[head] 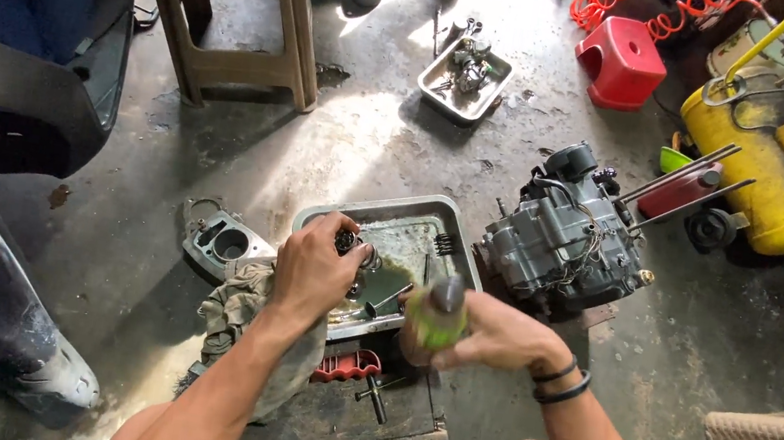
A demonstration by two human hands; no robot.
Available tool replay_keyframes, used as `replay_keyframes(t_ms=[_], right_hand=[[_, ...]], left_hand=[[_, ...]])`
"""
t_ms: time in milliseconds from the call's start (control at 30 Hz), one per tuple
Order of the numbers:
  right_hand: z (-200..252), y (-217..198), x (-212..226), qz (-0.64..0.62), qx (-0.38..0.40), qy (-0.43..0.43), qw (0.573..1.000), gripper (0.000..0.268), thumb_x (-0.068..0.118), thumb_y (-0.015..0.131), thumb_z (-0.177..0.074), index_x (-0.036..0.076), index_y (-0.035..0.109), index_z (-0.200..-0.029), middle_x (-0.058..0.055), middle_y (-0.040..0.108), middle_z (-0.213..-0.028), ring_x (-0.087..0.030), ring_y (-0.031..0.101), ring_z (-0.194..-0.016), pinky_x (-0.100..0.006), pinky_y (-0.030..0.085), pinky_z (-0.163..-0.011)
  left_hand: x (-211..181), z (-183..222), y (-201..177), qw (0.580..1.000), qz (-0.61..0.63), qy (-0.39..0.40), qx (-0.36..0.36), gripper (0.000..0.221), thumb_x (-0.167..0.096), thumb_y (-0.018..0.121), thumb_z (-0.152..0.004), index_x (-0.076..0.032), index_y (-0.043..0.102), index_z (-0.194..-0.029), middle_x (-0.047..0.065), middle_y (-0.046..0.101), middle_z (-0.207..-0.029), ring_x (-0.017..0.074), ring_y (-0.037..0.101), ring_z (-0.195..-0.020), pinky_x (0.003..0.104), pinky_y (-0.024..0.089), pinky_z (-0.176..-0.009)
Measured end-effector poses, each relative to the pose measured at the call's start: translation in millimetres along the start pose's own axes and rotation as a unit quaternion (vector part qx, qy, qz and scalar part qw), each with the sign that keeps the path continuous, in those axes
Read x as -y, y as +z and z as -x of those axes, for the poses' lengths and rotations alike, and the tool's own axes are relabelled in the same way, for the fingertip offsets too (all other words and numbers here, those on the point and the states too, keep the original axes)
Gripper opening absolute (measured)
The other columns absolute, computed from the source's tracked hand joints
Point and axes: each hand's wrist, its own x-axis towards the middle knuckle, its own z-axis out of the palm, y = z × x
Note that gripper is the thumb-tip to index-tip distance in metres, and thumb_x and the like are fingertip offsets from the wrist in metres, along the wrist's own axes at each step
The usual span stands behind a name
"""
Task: Applying cleaning fluid to a motorcycle camshaft and cleaning it by hand.
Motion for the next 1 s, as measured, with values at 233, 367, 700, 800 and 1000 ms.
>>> replay_keyframes(t_ms=[233,367,700,800,1000], right_hand=[[1,-8,-21,-0.133,-0.274,-0.039,0.952,0.084,0.034,0.068,-0.090,0.014,0.029,-0.160,-0.024,0.043,-0.156,-0.040,0.034,-0.148,-0.056,0.022,-0.122],[5,-14,7,0.139,-0.198,0.174,0.955,0.075,0.058,0.067,-0.087,0.035,0.037,-0.151,-0.024,0.068,-0.126,-0.049,0.062,-0.123,-0.063,0.045,-0.108],[-4,-7,29,0.332,-0.089,0.248,0.906,0.080,0.070,0.064,-0.083,0.044,0.040,-0.154,-0.004,0.072,-0.127,-0.040,0.072,-0.107,-0.052,0.057,-0.091],[-4,-9,26,0.351,-0.083,0.244,0.900,0.080,0.074,0.061,-0.081,0.044,0.041,-0.153,-0.004,0.071,-0.127,-0.043,0.071,-0.107,-0.055,0.056,-0.091],[-7,-8,27,0.356,-0.066,0.253,0.897,0.082,0.076,0.058,-0.082,0.043,0.039,-0.154,-0.006,0.072,-0.126,-0.043,0.072,-0.106,-0.053,0.057,-0.090]], left_hand=[[4,4,-1,0.999,-0.035,0.014,0.026,0.028,-0.037,0.076,-0.086,-0.021,0.068,-0.106,0.007,0.071,-0.100,0.0358,0.072,-0.100,0.053,0.056,-0.087],[0,5,-2,0.997,-0.054,0.030,0.047,0.027,-0.034,0.074,-0.087,-0.020,0.067,-0.108,0.009,0.071,-0.101,0.0367,0.072,-0.102,0.054,0.056,-0.086],[1,4,1,0.994,-0.076,0.038,0.063,0.027,-0.030,0.074,-0.090,-0.018,0.066,-0.112,0.010,0.070,-0.102,0.0351,0.073,-0.099,0.053,0.058,-0.085],[2,3,2,0.994,-0.078,0.041,0.061,0.027,-0.030,0.074,-0.090,-0.018,0.066,-0.112,0.010,0.070,-0.102,0.0352,0.073,-0.099,0.053,0.058,-0.084],[-9,7,-8,0.995,-0.068,0.033,0.064,0.025,-0.025,0.073,-0.093,-0.014,0.067,-0.114,0.013,0.070,-0.101,0.0342,0.073,-0.098,0.053,0.058,-0.086]])
